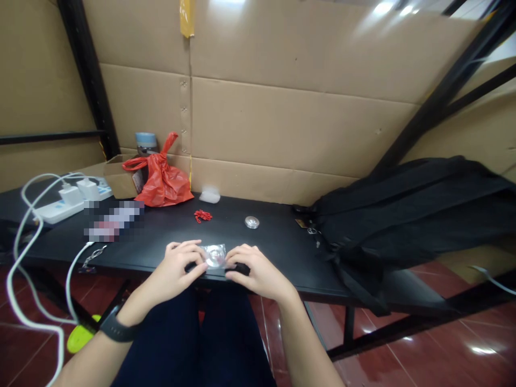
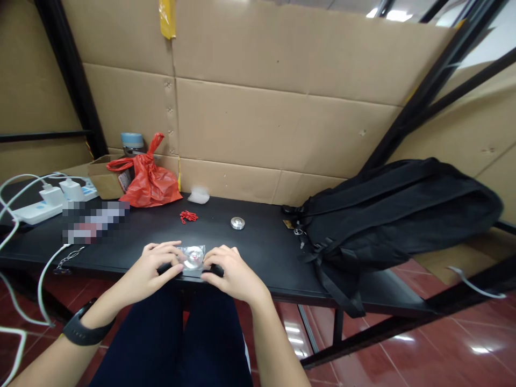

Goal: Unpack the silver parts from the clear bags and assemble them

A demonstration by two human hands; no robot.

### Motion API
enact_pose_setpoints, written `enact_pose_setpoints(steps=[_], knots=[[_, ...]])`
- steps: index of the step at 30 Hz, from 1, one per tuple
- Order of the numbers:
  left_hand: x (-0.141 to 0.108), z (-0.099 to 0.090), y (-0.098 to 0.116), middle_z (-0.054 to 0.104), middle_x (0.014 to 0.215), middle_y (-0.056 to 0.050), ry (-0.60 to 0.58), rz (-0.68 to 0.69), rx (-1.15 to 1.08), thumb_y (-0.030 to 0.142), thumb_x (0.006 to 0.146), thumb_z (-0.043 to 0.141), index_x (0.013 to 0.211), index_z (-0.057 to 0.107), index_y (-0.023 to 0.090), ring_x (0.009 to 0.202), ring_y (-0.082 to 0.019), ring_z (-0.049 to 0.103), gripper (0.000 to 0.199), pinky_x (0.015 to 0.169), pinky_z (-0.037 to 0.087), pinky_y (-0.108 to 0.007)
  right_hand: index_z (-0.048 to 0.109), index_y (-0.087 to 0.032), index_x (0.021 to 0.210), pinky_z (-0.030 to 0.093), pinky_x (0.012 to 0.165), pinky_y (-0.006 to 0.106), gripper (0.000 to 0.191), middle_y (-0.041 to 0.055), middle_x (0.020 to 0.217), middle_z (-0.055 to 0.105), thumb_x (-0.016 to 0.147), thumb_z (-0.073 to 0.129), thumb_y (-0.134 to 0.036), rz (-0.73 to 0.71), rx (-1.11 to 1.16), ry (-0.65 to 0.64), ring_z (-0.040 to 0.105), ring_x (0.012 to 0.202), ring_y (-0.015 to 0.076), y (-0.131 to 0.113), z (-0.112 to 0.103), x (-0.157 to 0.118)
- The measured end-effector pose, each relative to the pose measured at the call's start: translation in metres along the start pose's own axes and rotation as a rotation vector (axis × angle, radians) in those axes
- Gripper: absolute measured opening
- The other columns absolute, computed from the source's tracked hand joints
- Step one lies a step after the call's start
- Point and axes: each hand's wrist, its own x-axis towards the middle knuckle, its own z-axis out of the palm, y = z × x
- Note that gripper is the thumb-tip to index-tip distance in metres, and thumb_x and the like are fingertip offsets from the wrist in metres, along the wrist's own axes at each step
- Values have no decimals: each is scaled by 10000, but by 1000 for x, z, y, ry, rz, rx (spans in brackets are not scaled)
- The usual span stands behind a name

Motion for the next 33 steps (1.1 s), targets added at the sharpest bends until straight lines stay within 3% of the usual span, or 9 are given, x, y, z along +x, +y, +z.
enact_pose_setpoints(steps=[4,8,11,15,18,21,25,27,33], knots=[[2,6,5,754,1072,-25,143,-121,-17,408,986,453,888,670,244,1221,-269,599,289,1038,271,-497,644,-222,846,372,967,392,248,15,1054,694,1017,488,-310,46,50,157,600,1001,181,0,11,6],[3,17,11,763,972,-25,265,-179,87,340,940,516,686,613,202,1170,-277,619,305,1016,254,-493,599,-206,752,402,874,360,349,32,997,671,1033,425,-316,92,-5,264,581,932,186,4,26,14],[3,23,16,756,953,-20,326,-178,180,291,901,563,630,582,192,1185,-284,601,289,1007,254,-485,590,-205,711,400,843,371,329,44,978,668,995,511,-352,167,-117,333,570,902,206,6,34,16],[2,25,17,723,1146,-39,386,-159,271,262,892,588,875,678,236,1186,-271,595,95,997,288,-464,656,-229,1021,404,884,380,130,68,1151,668,963,560,-293,125,-172,370,566,1043,238,3,33,15],[0,25,13,632,1358,-48,369,-101,312,289,942,547,1096,700,304,1300,-290,521,217,1024,286,-478,634,-290,1193,370,969,401,249,41,1311,640,1013,463,-290,1,-147,243,528,1200,234,-4,28,12],[-2,24,11,604,1403,-41,318,-63,341,369,969,522,1078,727,331,1390,-335,423,236,1057,259,-530,618,-302,1224,348,972,430,260,41,1276,675,988,514,-338,17,-125,161,553,1186,246,-7,26,10],[-2,21,11,626,1365,-46,275,-70,320,434,882,642,1050,741,335,1394,-371,400,219,1059,256,-568,557,-289,1291,321,971,442,319,61,1240,693,978,501,-297,91,-77,199,581,1170,248,-3,26,10],[0,20,10,655,1320,-36,273,-99,302,373,907,612,992,751,328,1376,-350,428,169,1051,258,-564,538,-289,1303,303,986,443,315,61,1214,702,998,464,-320,134,-29,229,602,1145,237,0,26,10],[2,23,9,718,1175,-37,316,-156,276,328,968,529,836,746,264,1282,-310,516,262,1040,256,-543,551,-284,1255,264,984,436,287,10,961,754,1001,484,-400,259,-12,328,645,1003,217,4,32,15]])
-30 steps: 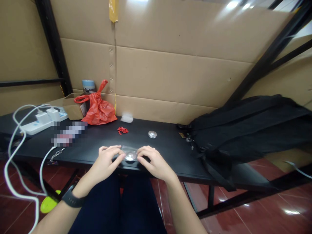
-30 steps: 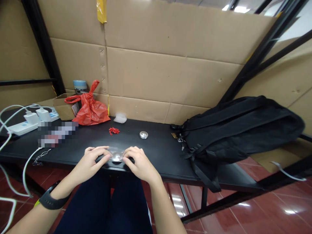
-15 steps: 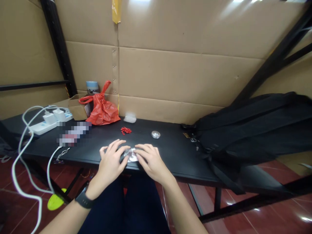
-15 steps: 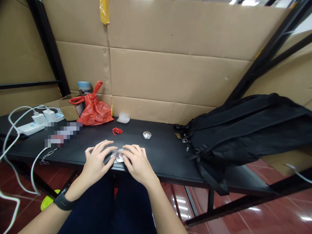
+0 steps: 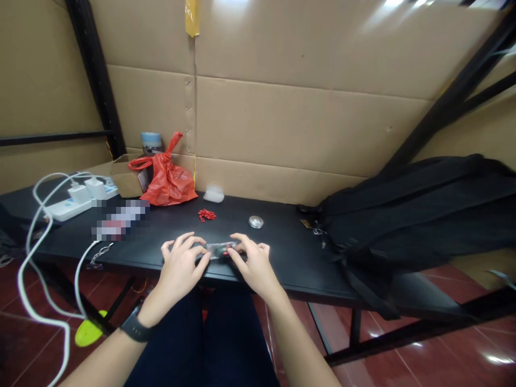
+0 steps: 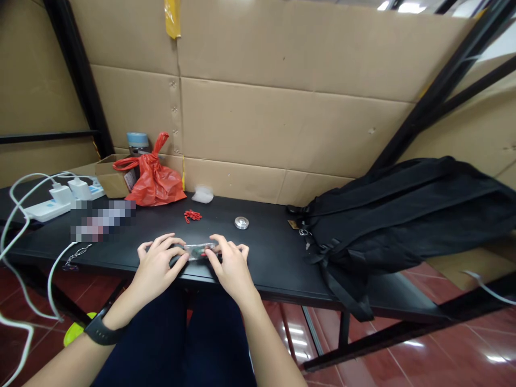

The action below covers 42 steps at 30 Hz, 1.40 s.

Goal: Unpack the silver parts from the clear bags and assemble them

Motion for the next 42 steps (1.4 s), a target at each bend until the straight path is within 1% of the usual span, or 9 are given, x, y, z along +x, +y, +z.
enact_pose_setpoints(steps=[6,11,15,18,23,27,34,39,42], knots=[[-1,4,8,722,1107,-74,104,-47,61,362,935,581,760,675,220,1257,-333,508,244,1053,236,-564,615,-277,1207,300,916,419,266,51,1035,714,974,541,-379,38,-171,127,611,991,236,-1,4,-1],[-2,4,11,726,1064,-84,169,-77,78,368,931,576,797,653,229,1225,-333,516,208,1039,254,-567,692,-359,1160,324,907,409,232,46,1268,649,990,535,-359,-269,-202,-81,575,1120,240,-7,-2,-7],[-4,4,13,721,1102,-103,179,-51,97,324,958,514,880,664,226,1253,-341,507,196,1059,216,-591,698,-338,1174,344,920,434,273,67,1317,629,1007,482,-338,-182,-282,-59,587,1127,249,-6,-1,-6],[-5,6,13,708,1157,-113,155,-32,94,317,953,500,957,673,237,1289,-355,488,191,1069,196,-610,671,-285,1234,348,970,487,314,113,1399,578,997,473,-338,-125,-397,-98,565,1196,281,-1,-2,18],[-5,9,10,697,1181,-117,131,-14,109,317,955,483,1001,667,238,1310,-362,475,205,1079,173,-631,666,-177,1225,330,1029,578,362,189,1385,581,987,462,-356,-9,-632,-328,544,1251,338,15,-3,107],[-5,10,9,700,1166,-112,119,-9,127,325,954,486,995,660,247,1311,-358,477,195,1078,182,-631,544,-201,1396,319,1081,541,426,163,1555,421,1014,371,-280,67,-650,-199,422,1394,302,44,-9,159],[-7,8,10,688,1174,-109,66,16,119,307,943,505,1017,662,244,1314,-353,467,185,1078,225,-607,672,-205,1237,395,1002,380,355,119,1361,613,996,426,-290,32,-531,-98,534,1263,264,90,-40,147],[12,-4,-2,679,1170,-87,-113,-7,76,256,955,476,1060,640,249,1145,-289,572,195,928,421,-456,692,-250,1201,359,997,454,367,110,1290,665,1016,392,-351,-58,-599,-282,554,1224,285,73,-18,157],[28,-15,-20,683,1113,-82,-209,39,131,237,952,496,1051,637,232,1011,-256,623,172,852,460,-382,629,-257,1308,344,1024,484,374,110,1419,588,1001,423,-319,-54,-607,-259,486,1319,287,65,-2,179]])
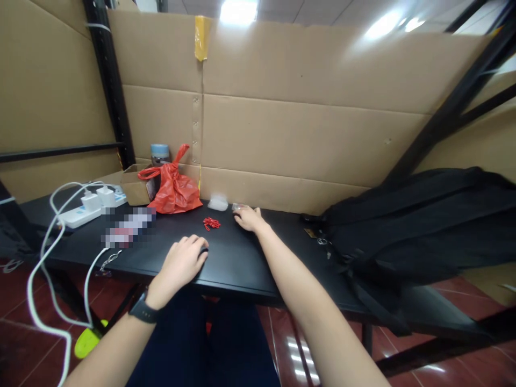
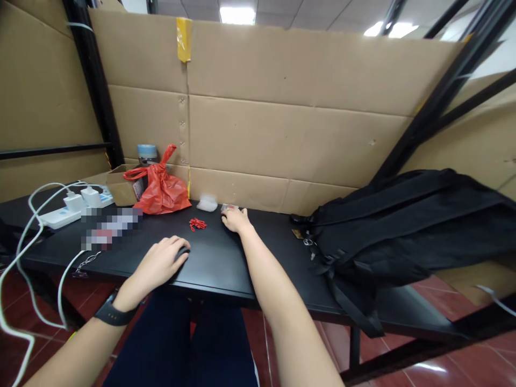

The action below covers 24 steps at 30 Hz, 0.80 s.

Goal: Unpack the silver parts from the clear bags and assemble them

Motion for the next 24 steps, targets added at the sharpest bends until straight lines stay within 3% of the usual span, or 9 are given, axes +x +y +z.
enact_pose_setpoints(steps=[3,7,11,14,19,24], knots=[[13,-6,-21,691,1088,-78,-20,14,80,180,928,523,1068,639,230,978,-244,646,189,830,473,-352,622,-244,1317,359,1030,479,382,118,1388,610,993,424,-286,44,27,60,512,1300,285,5,0,12],[38,-2,-38,690,1137,-87,-28,85,116,150,903,549,1169,648,249,1017,-243,663,302,842,483,-336,669,-231,1261,395,1030,412,352,125,1289,663,955,516,-314,63,84,128,573,1240,276,30,-3,-3],[72,8,-45,707,1106,-90,-59,167,130,148,893,544,1176,682,259,965,-240,690,333,804,486,-318,678,-182,1247,463,979,304,494,135,1286,660,798,754,-374,53,273,45,631,1167,248,53,-4,-29],[90,12,-47,728,1026,-96,-52,188,128,182,895,540,1020,734,241,911,-242,693,238,794,479,-316,673,-180,1259,506,890,262,575,122,1233,691,722,828,-316,88,394,-49,685,1051,216,60,-8,-39],[95,12,-50,694,875,-89,-60,199,178,226,899,542,807,687,204,832,-228,659,173,752,463,-310,689,-195,1227,511,833,266,672,101,1159,721,602,904,-317,178,343,-114,694,1000,229,59,-23,-42],[90,3,-42,658,914,-124,37,247,184,233,970,428,858,637,171,859,-242,626,245,784,466,-344,739,-217,1107,504,783,258,552,75,1065,745,591,898,-328,227,294,-104,701,906,205,57,-31,-45]])
